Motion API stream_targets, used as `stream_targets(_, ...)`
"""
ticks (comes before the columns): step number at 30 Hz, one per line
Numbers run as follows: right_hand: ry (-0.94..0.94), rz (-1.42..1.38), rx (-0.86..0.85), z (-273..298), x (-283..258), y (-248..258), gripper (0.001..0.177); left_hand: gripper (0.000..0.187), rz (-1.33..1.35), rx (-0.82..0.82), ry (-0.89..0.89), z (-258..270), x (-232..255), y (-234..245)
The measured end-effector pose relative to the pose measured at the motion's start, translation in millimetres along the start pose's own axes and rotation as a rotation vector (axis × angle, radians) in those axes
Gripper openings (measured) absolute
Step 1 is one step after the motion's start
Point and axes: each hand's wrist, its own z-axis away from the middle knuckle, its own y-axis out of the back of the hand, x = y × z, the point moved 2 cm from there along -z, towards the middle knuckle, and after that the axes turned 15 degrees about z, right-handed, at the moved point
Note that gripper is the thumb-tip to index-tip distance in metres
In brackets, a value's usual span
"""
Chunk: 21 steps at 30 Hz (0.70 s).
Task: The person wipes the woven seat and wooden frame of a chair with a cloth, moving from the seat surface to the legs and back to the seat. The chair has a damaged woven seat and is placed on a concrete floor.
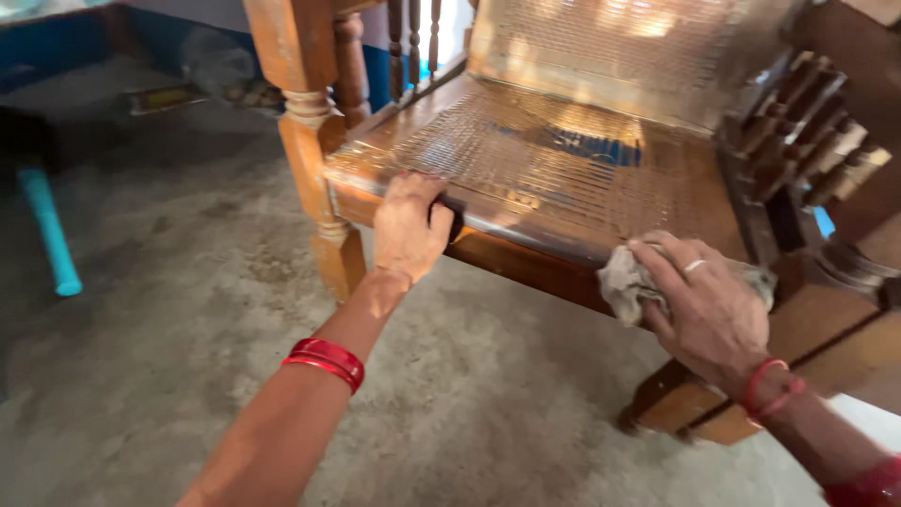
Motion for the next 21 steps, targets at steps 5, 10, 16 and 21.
stream_targets(5, 0.380, 0.038, 0.331, -75.3, -93.0, -50.7, 0.052, 0.026, 0.083, 0.000, 0.114, -3.3, -2.1, 0.7)
stream_targets(10, 0.310, 0.076, 0.457, -129.8, -156.0, -80.4, 0.043, 0.024, 0.053, -0.024, 0.176, -10.8, 2.9, 10.1)
stream_targets(16, 0.220, 0.016, 0.199, -55.6, -65.3, -32.6, 0.058, 0.027, 0.090, -0.108, 0.053, -1.5, -0.7, 18.6)
stream_targets(21, -0.059, 0.111, 0.035, -0.4, -11.4, -12.5, 0.070, 0.024, 0.094, -0.062, 0.003, -1.8, -2.9, 15.6)
